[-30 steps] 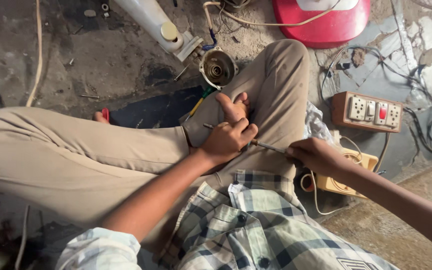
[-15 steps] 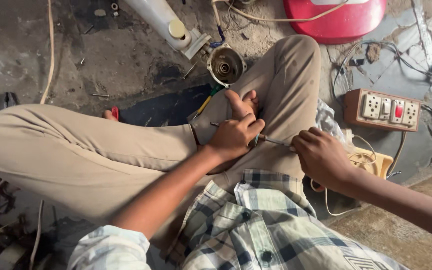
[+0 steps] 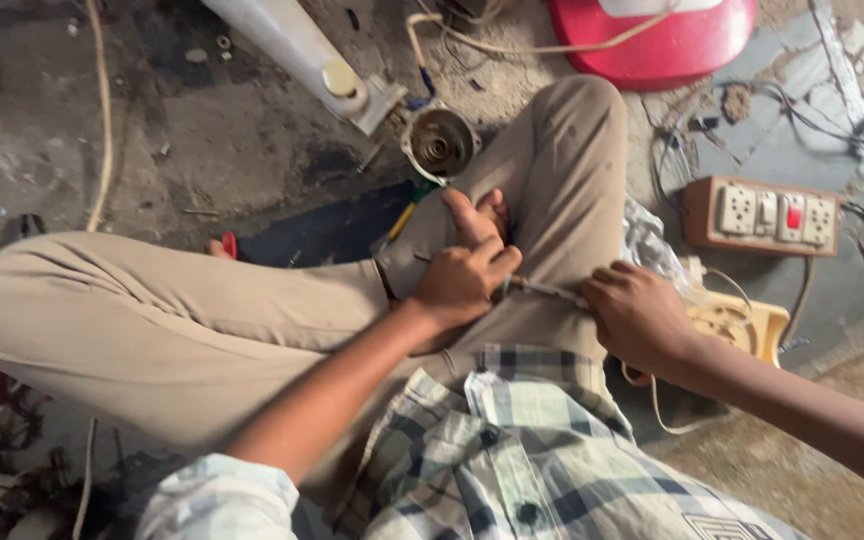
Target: The person sits on the floor and repairs a small electrical motor component. They use a screwdriver to adjust internal parts and a plier to manipulate wires or small components within the motor housing.
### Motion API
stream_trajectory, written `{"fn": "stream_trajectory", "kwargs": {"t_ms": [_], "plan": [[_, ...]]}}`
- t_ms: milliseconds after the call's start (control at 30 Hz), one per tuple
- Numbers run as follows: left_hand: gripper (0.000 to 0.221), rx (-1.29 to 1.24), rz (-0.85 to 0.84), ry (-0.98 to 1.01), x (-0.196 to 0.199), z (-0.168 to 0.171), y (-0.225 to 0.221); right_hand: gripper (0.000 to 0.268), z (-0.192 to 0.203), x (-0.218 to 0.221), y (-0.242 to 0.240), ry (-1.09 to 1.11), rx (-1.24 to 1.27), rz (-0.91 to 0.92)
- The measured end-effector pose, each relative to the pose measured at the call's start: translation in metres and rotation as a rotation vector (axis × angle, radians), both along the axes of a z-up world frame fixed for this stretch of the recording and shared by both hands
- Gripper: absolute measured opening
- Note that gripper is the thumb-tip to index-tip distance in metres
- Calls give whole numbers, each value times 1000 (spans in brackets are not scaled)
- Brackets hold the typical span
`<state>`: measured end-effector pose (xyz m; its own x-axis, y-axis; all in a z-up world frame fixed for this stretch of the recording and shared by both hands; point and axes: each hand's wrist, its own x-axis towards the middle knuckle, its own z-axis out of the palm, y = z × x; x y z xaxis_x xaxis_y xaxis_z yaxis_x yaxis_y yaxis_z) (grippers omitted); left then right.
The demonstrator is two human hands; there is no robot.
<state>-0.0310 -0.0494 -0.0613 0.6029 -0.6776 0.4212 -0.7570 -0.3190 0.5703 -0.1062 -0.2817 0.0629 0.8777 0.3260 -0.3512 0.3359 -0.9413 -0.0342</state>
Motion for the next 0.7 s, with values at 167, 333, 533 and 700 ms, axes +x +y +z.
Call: {"fn": "stream_trajectory", "kwargs": {"t_ms": [167, 333, 533, 700], "plan": [[40, -109, 31, -113, 2, 3, -5, 26, -20, 5, 31, -243, 206, 187], [34, -75, 7, -21, 7, 4, -3, 30, 6, -10, -6, -143, 54, 157], [35, -85, 42, -39, -5, -9, -4, 27, -17, 6, 39, -222, 161, 96], [33, -53, 33, -135, 5, -21, -10, 15, 3, -3, -2, -25, 208, 98]]}}
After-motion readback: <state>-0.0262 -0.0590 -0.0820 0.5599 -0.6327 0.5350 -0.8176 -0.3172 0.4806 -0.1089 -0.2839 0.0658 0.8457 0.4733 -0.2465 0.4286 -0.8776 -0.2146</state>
